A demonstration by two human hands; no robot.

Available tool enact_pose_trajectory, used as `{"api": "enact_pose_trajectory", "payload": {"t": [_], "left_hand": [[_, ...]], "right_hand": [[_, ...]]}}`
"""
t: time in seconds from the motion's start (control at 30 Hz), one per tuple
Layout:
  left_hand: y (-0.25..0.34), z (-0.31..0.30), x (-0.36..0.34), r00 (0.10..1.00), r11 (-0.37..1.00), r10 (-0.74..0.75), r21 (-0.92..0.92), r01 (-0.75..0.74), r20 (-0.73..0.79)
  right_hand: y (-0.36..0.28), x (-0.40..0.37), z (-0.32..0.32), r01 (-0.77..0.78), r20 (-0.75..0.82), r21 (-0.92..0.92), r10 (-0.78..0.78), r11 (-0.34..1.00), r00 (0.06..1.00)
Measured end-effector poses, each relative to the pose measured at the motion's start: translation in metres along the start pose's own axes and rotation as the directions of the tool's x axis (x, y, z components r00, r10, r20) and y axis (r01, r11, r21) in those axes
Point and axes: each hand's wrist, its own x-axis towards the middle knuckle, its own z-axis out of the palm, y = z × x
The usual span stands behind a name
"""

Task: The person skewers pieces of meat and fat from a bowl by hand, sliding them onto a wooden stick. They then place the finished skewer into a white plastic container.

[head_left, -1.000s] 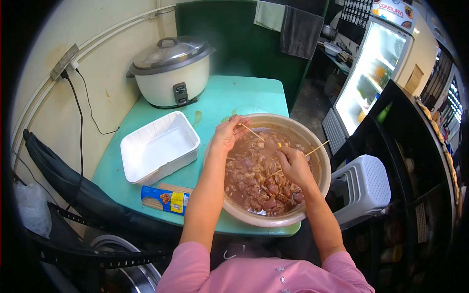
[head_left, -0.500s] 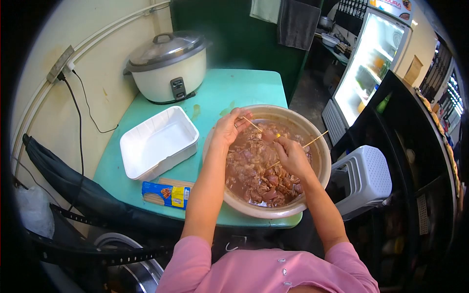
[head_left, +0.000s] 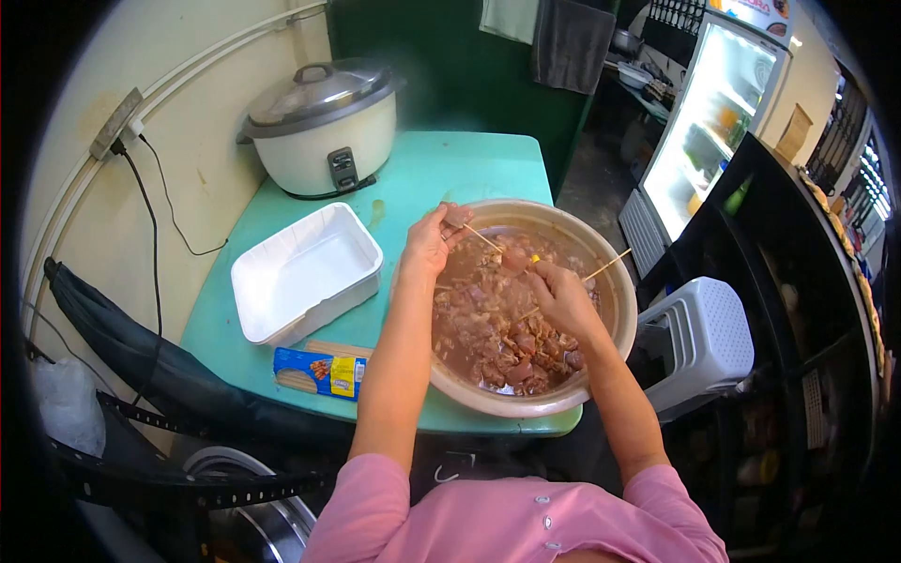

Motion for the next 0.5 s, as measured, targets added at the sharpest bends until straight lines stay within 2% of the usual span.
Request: {"api": "enact_pose_trajectory", "payload": {"t": [0.13,0.2,0.5], "left_hand": [[0.003,0.004,-0.003,0.998,1.0,-0.015,0.007,0.016,-0.067],[-0.001,0.0,0.0,1.0,1.0,0.023,0.009,-0.023,-0.009],[-0.006,0.0,0.001,1.0,0.999,0.02,-0.051,-0.019,0.009]], "right_hand": [[-0.001,0.002,-0.001,-0.022,0.031,0.011,0.022,1.0,0.999],[-0.003,0.001,-0.002,-0.032,0.042,-0.001,0.032,0.999,0.999],[0.001,0.001,0.005,-0.046,0.049,-0.056,0.049,0.997,0.998]]}}
